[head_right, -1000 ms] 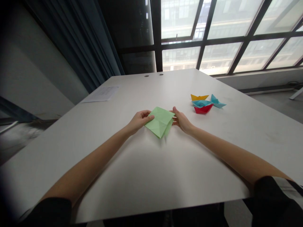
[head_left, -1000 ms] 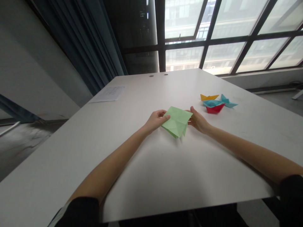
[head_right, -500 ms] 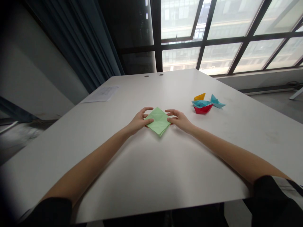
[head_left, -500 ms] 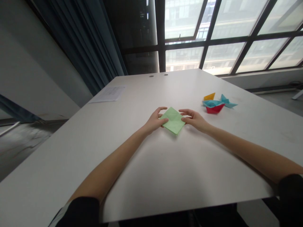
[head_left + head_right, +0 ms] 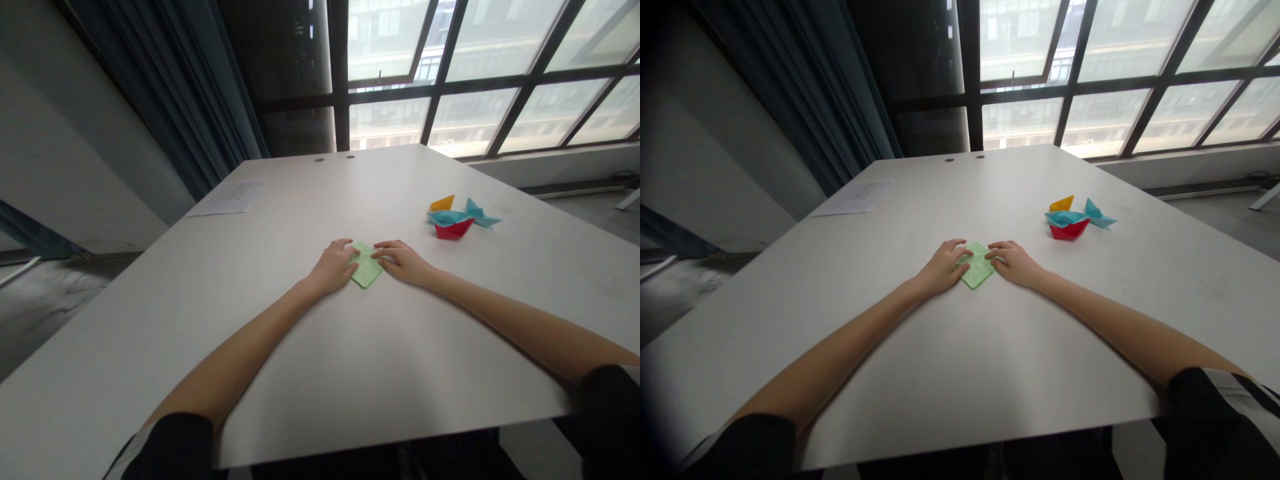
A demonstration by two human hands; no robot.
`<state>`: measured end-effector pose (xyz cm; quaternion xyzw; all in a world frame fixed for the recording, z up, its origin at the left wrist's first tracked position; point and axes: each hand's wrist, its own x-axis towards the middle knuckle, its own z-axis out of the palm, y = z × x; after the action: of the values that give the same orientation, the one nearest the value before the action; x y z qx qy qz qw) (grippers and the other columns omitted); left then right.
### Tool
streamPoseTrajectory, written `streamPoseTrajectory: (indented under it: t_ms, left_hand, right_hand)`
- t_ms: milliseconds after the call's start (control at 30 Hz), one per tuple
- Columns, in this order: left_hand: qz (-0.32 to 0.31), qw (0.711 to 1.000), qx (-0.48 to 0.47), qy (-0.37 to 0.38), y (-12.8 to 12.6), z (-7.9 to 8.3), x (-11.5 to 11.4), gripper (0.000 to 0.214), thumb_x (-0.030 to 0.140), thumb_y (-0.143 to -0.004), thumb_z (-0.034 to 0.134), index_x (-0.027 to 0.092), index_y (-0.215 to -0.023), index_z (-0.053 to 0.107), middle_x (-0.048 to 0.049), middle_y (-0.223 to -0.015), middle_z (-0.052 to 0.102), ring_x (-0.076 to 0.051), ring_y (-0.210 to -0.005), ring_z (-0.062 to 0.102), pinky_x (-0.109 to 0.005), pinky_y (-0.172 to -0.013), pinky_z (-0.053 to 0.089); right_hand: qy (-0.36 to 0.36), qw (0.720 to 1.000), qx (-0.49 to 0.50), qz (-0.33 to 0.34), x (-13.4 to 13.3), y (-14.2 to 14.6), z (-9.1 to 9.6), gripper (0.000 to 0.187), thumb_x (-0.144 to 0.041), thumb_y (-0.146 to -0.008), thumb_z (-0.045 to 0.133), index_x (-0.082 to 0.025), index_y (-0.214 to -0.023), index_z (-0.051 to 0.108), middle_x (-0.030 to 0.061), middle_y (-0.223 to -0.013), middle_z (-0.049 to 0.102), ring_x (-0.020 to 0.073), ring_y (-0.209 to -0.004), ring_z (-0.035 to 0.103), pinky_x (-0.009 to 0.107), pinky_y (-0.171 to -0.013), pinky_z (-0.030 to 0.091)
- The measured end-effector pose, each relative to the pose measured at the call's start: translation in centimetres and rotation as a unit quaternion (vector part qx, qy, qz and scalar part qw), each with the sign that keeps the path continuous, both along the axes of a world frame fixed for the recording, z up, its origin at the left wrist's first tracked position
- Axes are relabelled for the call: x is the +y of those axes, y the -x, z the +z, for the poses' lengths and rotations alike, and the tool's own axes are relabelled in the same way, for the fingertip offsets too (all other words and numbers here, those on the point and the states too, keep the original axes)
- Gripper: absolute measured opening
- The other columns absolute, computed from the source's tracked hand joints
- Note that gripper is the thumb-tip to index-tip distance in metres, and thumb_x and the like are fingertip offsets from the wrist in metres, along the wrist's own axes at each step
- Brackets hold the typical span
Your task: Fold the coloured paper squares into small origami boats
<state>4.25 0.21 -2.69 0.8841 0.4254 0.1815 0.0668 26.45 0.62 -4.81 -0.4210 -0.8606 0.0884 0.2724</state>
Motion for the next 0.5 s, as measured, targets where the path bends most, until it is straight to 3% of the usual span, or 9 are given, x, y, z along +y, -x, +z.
streamPoseTrajectory:
  t_ms: [133,267,367,500]
  left_hand:
    - [-0.047,0.993,0.095,0.05,-0.1,0.1,-0.5,0.049,0.039,-0.087,0.037,0.017,-0.131,0.038,-0.0133,-0.143,0.031,-0.026,-0.132,0.024,-0.054,-0.105,0.018]
    - [-0.04,0.987,0.133,0.084,0.0,-0.1,-0.6,0.061,0.05,-0.088,0.028,0.017,-0.139,0.024,-0.0141,-0.147,0.022,-0.025,-0.135,0.019,-0.058,-0.105,0.01]
    - [-0.03,0.986,0.14,0.08,0.0,-0.2,-0.6,0.063,0.054,-0.087,0.024,0.018,-0.14,0.022,-0.0129,-0.148,0.019,-0.024,-0.135,0.017,-0.06,-0.104,0.006]
    - [0.014,0.987,0.139,0.083,-0.2,-0.2,-0.7,0.064,0.055,-0.088,0.019,0.017,-0.139,0.024,-0.0132,-0.147,0.019,-0.026,-0.135,0.018,-0.061,-0.103,0.006]
  right_hand:
    - [-0.006,0.999,-0.037,0.003,-0.1,0.0,-0.2,0.03,-0.031,-0.084,0.046,-0.02,-0.105,0.064,0.0092,-0.116,0.059,0.024,-0.105,0.053,0.042,-0.092,0.04]
    - [-0.008,0.998,-0.069,0.006,-0.4,0.1,0.0,0.043,-0.044,-0.081,0.05,-0.02,-0.115,0.058,0.0112,-0.12,0.056,0.027,-0.109,0.05,0.046,-0.093,0.038]
    - [-0.02,0.997,-0.072,0.013,-0.6,0.1,0.1,0.049,-0.049,-0.079,0.052,-0.02,-0.118,0.056,0.0123,-0.121,0.055,0.0281,-0.11,0.049,0.047,-0.092,0.037]
    - [-0.044,0.997,-0.052,0.039,-1.1,0.2,0.7,0.041,-0.043,-0.082,0.049,-0.02,-0.114,0.058,0.0118,-0.116,0.057,0.0254,-0.108,0.049,0.044,-0.092,0.037]
